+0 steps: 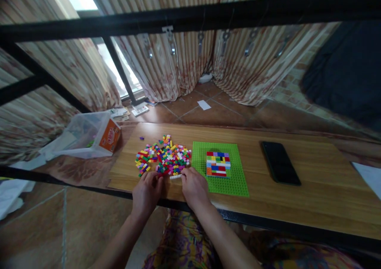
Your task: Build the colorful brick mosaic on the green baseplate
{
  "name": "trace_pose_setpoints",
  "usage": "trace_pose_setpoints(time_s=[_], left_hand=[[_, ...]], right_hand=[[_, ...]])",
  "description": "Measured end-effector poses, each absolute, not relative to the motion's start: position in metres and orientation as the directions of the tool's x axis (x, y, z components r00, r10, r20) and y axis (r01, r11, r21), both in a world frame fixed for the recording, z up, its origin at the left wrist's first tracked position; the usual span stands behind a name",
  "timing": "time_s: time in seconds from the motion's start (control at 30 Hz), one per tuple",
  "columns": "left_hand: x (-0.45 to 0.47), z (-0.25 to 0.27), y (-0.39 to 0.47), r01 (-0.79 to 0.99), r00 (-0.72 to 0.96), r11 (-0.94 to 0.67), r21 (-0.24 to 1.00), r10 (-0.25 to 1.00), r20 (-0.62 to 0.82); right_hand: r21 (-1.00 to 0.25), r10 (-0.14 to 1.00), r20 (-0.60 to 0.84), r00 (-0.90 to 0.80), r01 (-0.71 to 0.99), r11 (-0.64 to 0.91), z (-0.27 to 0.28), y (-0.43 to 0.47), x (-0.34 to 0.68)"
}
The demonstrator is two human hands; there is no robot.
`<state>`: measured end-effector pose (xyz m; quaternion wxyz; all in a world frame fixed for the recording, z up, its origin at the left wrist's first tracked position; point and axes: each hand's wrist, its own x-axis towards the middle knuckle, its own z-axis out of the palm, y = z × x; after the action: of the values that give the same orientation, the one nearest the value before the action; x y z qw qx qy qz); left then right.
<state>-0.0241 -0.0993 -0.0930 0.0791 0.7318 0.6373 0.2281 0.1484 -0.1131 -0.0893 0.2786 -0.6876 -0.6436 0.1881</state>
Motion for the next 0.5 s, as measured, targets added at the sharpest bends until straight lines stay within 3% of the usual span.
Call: trace_pose_setpoints(time_s=[0.2,0.5], left_hand=[[-0.023,-0.091,-0.097,0.901,0.114,-0.177,0.396,0.978,0.176],[-0.033,-0.083,-0.099,0.769,0.168,-0.266,0.582,0.962,0.217]], right_hand=[[-0.628,0.988,0.117,0.106,0.778,-0.01,-0.09,-0.118,0.147],[-0.718,0.981,0.149,0.128,0.695,0.018,-0.082,-0.123,0.146]])
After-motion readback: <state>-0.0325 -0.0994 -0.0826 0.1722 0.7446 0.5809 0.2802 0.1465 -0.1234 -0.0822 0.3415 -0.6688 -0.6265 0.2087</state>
